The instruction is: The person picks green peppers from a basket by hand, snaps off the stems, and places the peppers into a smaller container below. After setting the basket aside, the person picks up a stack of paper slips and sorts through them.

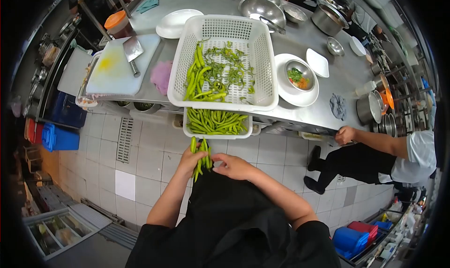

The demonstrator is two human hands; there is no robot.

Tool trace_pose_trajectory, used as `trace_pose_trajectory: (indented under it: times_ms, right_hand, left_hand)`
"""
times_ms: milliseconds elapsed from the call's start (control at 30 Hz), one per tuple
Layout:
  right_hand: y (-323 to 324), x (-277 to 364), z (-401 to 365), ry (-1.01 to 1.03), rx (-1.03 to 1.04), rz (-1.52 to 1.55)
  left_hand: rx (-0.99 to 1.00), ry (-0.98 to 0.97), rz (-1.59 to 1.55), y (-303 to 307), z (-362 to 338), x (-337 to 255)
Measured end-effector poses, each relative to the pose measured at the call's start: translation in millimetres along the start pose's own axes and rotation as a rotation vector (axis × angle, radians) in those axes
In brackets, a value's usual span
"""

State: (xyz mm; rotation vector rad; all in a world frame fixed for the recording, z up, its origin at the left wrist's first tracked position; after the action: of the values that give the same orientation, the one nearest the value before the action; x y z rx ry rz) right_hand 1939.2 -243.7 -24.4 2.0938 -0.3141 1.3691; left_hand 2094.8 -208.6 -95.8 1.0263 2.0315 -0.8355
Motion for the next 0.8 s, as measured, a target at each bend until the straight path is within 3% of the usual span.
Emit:
trace_pose_trajectory:
  times_ms: [67,200,267,400,467,500,533,633,800]
  right_hand:
    - [-5,-38,-18,-0.102,0.006,-0.031]
    - [3,-142,-69,-0.435,-0.077,0.168]
    - [14,-192,-108,-0.582,-0.233,0.097]
    - [8,-294,-202,-0.864,-0.292,-0.172]
    - [-10,-343,-261,-0.893,-0.244,-0.359]
    - [-15,-356,-281,-0.862,-0.225,-0.459]
    - [-23,-351,-308,-1.141,-0.224,-0.152]
    - [-36,-332,-341,-1.245,-0.284,0.036]
    - [-44,-323,-345,-1.273,-0.425,0.169]
  left_hand:
    - [-0.015,0.025,0.011,-1,29,25]
    - [-0.149,-0.289,0.402,-15,103,5]
    - [-0.368,-0.461,0.962,-33,134,-17]
    - [-0.091,-0.257,1.249,-72,190,-5]
    - [-0.266,-0.884,1.246,-98,205,-9]
    - [-0.317,-0.951,1.136,-103,217,-7]
    - [-0.305,-1.044,0.915,-107,219,-8]
    - [-0.126,-0.909,0.632,-97,254,-2]
    - [-0.102,-0.673,0.905,-77,295,-6]
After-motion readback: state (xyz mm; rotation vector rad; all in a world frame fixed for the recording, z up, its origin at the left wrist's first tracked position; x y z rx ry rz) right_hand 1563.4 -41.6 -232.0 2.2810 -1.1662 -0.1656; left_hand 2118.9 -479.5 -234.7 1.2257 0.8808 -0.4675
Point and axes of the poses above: each hand's wrist, its own z-axis towards the middle knuckle, its own y-axis out of the back of the hand, x = y × z, the point moved 7 cm from there along z, towards the middle knuckle, and after that the axes turned 8 degrees about -x, right-handed, at the moved point
